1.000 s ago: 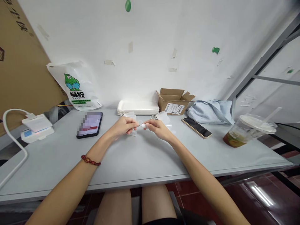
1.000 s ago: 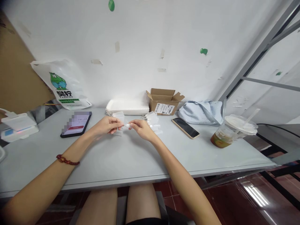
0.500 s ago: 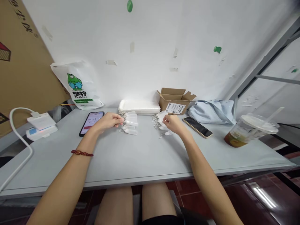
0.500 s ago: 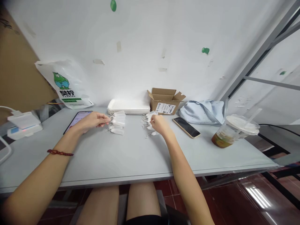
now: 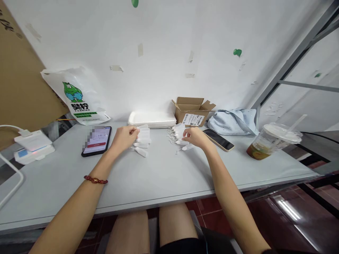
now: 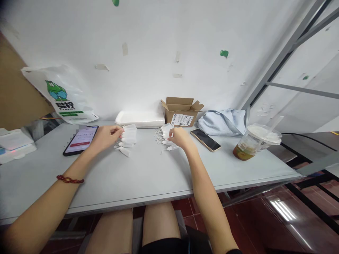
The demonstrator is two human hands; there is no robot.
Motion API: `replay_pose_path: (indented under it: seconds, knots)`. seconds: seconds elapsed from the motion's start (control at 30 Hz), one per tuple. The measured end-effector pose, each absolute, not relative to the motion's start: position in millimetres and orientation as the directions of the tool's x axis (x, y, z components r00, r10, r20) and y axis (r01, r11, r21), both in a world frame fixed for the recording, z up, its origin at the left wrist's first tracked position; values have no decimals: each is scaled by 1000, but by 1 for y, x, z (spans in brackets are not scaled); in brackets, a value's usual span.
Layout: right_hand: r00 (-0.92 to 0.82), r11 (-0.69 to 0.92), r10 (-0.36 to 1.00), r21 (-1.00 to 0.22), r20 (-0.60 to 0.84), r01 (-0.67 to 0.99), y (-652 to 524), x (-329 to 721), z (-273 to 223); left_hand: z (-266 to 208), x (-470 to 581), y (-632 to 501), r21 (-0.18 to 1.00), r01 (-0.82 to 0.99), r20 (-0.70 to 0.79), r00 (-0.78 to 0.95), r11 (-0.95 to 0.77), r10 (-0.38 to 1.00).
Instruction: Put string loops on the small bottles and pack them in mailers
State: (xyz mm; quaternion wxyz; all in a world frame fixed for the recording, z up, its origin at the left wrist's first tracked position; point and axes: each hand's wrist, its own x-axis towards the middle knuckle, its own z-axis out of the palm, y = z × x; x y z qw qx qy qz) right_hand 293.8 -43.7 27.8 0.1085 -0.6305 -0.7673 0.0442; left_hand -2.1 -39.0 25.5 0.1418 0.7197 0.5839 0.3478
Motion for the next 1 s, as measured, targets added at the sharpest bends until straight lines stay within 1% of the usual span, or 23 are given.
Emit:
replay_pose_path:
  seconds: [0.07, 0.2, 0.3, 0.4, 0.47, 0.5, 0.57, 0.6, 0.63, 0.67, 0.7, 0.73, 0.77, 0.8, 0.83, 0.87, 1.0]
  knots:
    - [-214, 230, 972, -218, 93, 949, -45, 293, 27, 24, 4, -41, 589, 742, 368, 107, -320, 924]
    - [-202, 212, 977, -178, 71, 961, -47, 286, 21, 20, 10, -44, 583, 726, 396, 138, -365, 908]
    - [-211, 219, 975, -168, 66, 961, -49, 277, 17, 13, 16, -45, 572, 719, 462, 116, -395, 879]
    - [-228, 235, 972, -157, 57, 959, -52, 270, 18, 3, 26, -46, 525, 743, 540, 86, -415, 837]
    - [-238, 243, 970, -148, 53, 959, -54, 267, 19, 1, 29, -46, 496, 753, 558, 106, -433, 823]
    - [-245, 251, 968, -148, 56, 957, -55, 266, 21, 3, 29, -46, 502, 744, 551, 118, -441, 826]
    - [-269, 279, 960, -165, 79, 946, -55, 267, 22, 12, 22, -47, 578, 688, 468, 162, -440, 869]
    - [-281, 294, 955, -180, 97, 939, -55, 267, 23, 18, 16, -48, 642, 645, 388, 192, -414, 902]
    - [-290, 309, 950, -199, 118, 930, -55, 268, 23, 25, 8, -48, 717, 592, 237, 291, -369, 927]
    - [-298, 322, 944, -218, 139, 921, -54, 268, 23, 32, 0, -49, 775, 554, 60, 415, -305, 908]
    - [-304, 334, 940, -237, 157, 912, -54, 268, 23, 37, -7, -49, 807, 545, -104, 511, -229, 853]
    - [-310, 347, 935, -255, 173, 903, -54, 268, 23, 41, -12, -50, 810, 560, -231, 575, -172, 785]
    - [-317, 360, 930, -272, 187, 892, -53, 268, 22, 43, -16, -50, 807, 577, -322, 609, -127, 724]
    - [-326, 374, 924, -289, 201, 881, -53, 267, 21, 44, -18, -50, 805, 587, -377, 623, -90, 685]
    - [-333, 387, 918, -306, 213, 870, -53, 266, 21, 42, -19, -50, 808, 586, -401, 623, -61, 672]
    - [-339, 398, 913, -320, 225, 859, -53, 265, 20, 40, -17, -50, 819, 573, -400, 614, -36, 680]
    - [-360, 447, 888, -354, 286, 822, -52, 261, 17, 32, -9, -49, 875, 484, -316, 556, 10, 768]
